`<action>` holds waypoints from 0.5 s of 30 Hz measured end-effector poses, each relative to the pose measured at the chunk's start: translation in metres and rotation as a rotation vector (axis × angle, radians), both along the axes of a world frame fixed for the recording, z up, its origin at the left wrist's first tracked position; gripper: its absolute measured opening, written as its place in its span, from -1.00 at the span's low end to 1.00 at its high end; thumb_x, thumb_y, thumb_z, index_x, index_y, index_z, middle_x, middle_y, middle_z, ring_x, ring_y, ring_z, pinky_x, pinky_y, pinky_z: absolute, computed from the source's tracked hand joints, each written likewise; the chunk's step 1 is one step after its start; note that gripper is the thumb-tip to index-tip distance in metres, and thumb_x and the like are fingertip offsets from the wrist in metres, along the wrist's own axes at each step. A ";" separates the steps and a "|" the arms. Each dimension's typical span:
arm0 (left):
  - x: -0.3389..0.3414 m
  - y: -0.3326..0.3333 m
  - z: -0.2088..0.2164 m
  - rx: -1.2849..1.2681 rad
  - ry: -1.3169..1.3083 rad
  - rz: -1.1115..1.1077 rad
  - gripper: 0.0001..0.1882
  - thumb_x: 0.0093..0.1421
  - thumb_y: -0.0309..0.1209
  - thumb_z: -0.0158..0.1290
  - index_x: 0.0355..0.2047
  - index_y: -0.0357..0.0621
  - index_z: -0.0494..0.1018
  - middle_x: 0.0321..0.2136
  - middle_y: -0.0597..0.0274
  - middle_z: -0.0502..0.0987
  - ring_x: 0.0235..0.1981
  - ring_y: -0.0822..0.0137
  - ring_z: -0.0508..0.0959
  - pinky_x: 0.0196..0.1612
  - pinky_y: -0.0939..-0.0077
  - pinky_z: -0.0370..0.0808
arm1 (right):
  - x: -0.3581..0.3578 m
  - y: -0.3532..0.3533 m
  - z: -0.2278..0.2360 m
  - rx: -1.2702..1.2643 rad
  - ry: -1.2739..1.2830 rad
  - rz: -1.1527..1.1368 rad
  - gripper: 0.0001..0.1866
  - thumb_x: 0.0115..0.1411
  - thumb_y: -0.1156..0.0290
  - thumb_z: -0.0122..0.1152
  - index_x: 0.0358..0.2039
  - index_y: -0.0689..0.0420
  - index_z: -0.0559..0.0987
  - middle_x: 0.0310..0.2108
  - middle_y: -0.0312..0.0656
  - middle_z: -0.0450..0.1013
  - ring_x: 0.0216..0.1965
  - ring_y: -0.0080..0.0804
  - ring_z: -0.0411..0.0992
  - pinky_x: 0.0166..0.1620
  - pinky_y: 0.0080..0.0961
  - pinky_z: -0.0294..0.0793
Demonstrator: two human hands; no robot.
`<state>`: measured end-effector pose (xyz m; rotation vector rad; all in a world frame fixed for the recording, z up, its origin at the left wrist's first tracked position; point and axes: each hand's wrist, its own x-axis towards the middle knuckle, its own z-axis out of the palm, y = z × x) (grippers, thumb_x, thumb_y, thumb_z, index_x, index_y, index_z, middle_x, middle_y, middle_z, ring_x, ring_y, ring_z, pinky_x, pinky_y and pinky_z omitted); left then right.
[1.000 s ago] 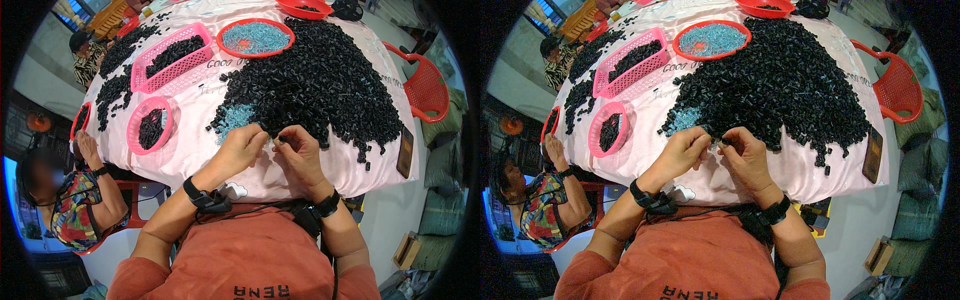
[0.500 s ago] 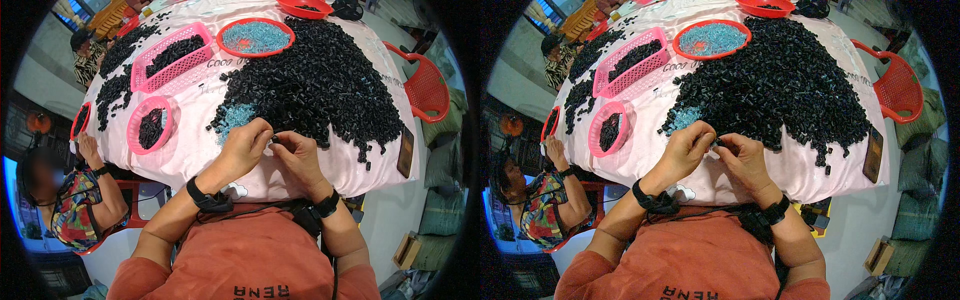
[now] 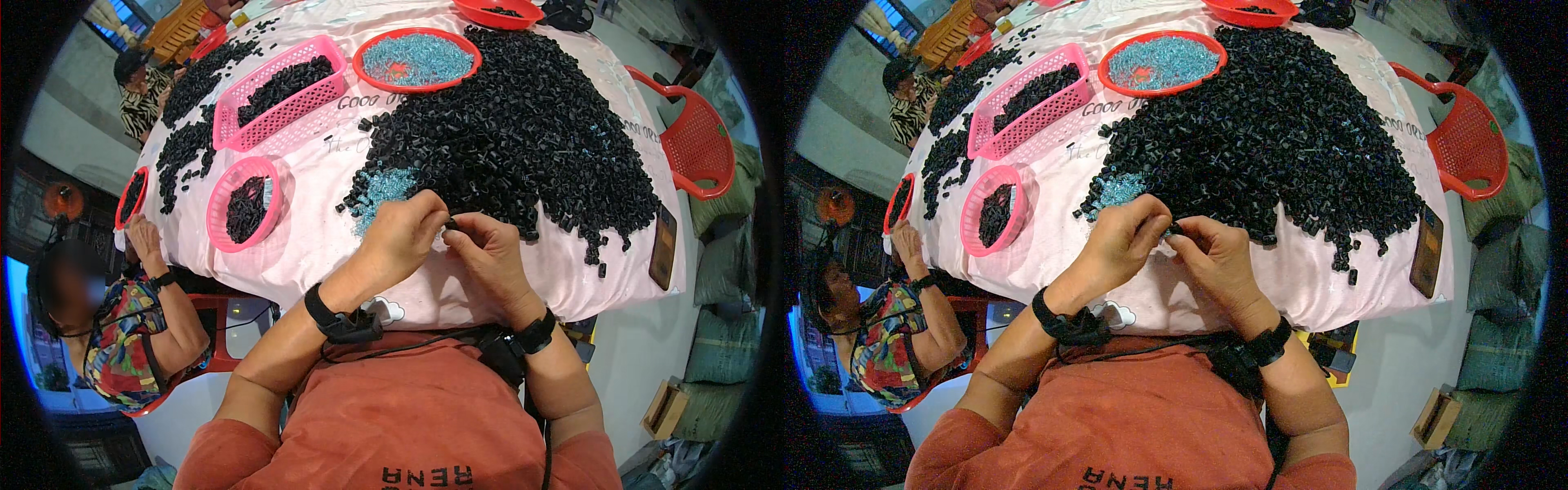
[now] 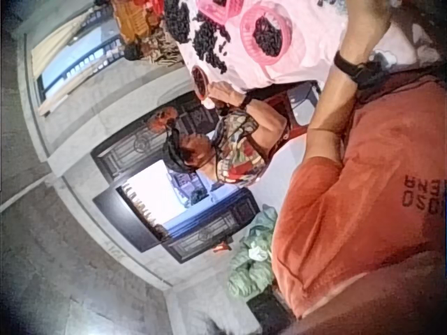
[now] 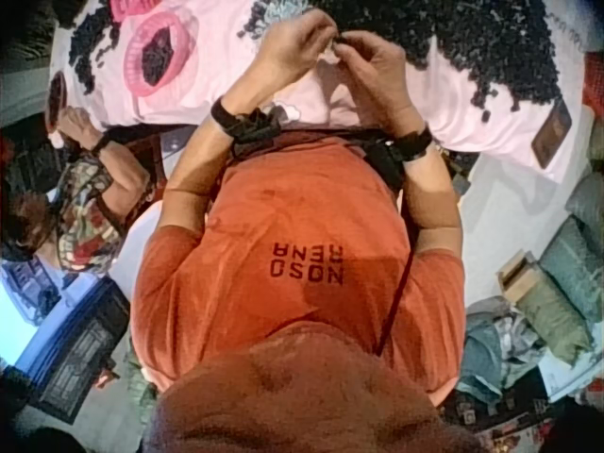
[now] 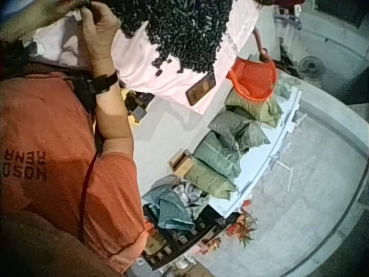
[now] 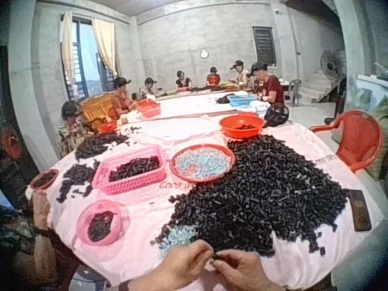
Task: The recorder is sorting small black shoe components from a large pile into smaller groups or baskets.
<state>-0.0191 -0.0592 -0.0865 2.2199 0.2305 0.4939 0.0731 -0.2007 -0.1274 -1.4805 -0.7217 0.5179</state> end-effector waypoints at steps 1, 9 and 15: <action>0.000 -0.001 0.000 0.016 0.011 -0.018 -0.93 0.26 -0.50 0.04 -0.34 -0.27 0.46 -0.64 0.06 0.46 -0.63 0.34 0.48 -0.53 0.46 0.41 | 0.000 0.000 0.001 0.000 0.000 0.000 -0.85 0.15 0.50 0.28 -0.28 0.29 0.63 -0.54 -0.24 0.58 -0.52 -0.65 0.52 -0.44 -0.67 0.50; 0.000 -0.001 0.000 0.100 -0.029 -0.092 -0.86 0.22 -0.53 0.07 -0.22 -0.29 0.52 -0.50 -0.03 0.52 -0.52 0.12 0.56 -0.45 0.38 0.47 | 0.000 -0.001 0.000 0.010 0.158 -0.001 -0.85 0.22 0.48 0.22 -0.27 0.29 0.62 -0.47 -0.24 0.59 -0.47 -0.63 0.54 -0.42 -0.68 0.53; -0.005 0.003 0.008 0.223 0.073 -0.186 -0.74 0.21 -0.55 0.04 -0.08 -0.34 0.48 -0.32 -0.08 0.54 -0.32 0.09 0.59 -0.33 0.38 0.49 | -0.001 0.000 0.005 -0.003 0.215 -0.023 -0.85 0.23 0.47 0.20 -0.26 0.29 0.61 -0.47 -0.29 0.57 -0.47 -0.65 0.53 -0.41 -0.69 0.52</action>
